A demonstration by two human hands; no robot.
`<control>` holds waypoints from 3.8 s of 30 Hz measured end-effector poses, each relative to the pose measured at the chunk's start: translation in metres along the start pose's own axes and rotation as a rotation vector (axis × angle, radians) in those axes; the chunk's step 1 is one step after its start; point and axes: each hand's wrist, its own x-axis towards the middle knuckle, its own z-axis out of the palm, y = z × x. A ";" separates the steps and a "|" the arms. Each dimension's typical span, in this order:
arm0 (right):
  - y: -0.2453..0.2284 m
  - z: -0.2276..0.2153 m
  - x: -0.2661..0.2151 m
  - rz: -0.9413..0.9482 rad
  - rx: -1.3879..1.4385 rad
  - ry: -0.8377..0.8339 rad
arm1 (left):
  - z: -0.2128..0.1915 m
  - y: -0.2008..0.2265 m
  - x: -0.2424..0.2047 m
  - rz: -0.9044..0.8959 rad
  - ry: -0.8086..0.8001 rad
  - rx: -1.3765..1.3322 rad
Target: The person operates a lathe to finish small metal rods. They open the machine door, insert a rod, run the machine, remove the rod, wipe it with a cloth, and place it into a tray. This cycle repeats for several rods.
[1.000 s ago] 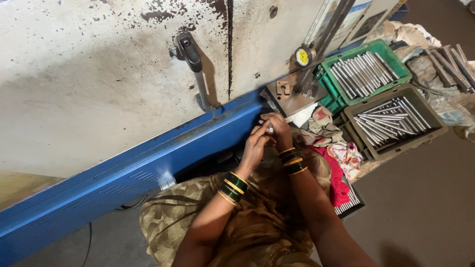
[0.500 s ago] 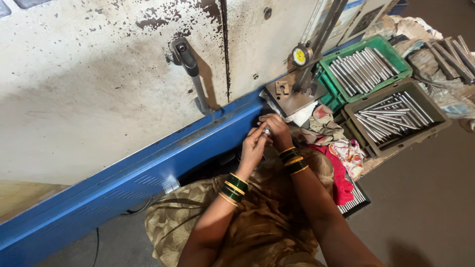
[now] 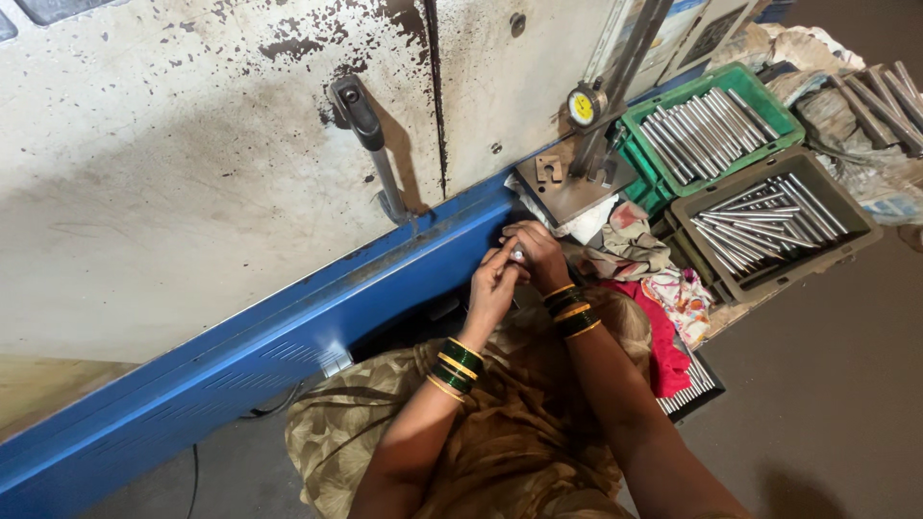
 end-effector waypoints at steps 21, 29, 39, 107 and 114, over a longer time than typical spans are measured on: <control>0.003 0.002 -0.001 -0.016 -0.046 0.011 | -0.002 0.004 0.001 -0.080 0.024 -0.058; 0.009 0.008 -0.005 -0.019 -0.080 -0.024 | -0.009 0.004 0.003 -0.068 0.042 -0.072; 0.008 0.007 -0.004 -0.022 -0.084 -0.029 | -0.007 0.002 0.003 -0.053 0.042 -0.071; 0.172 -0.028 -0.009 1.127 -0.415 0.443 | 0.004 -0.003 -0.020 -0.205 0.023 0.100; 0.175 -0.031 -0.044 0.911 -0.160 0.655 | -0.002 -0.021 -0.018 -0.206 0.069 0.034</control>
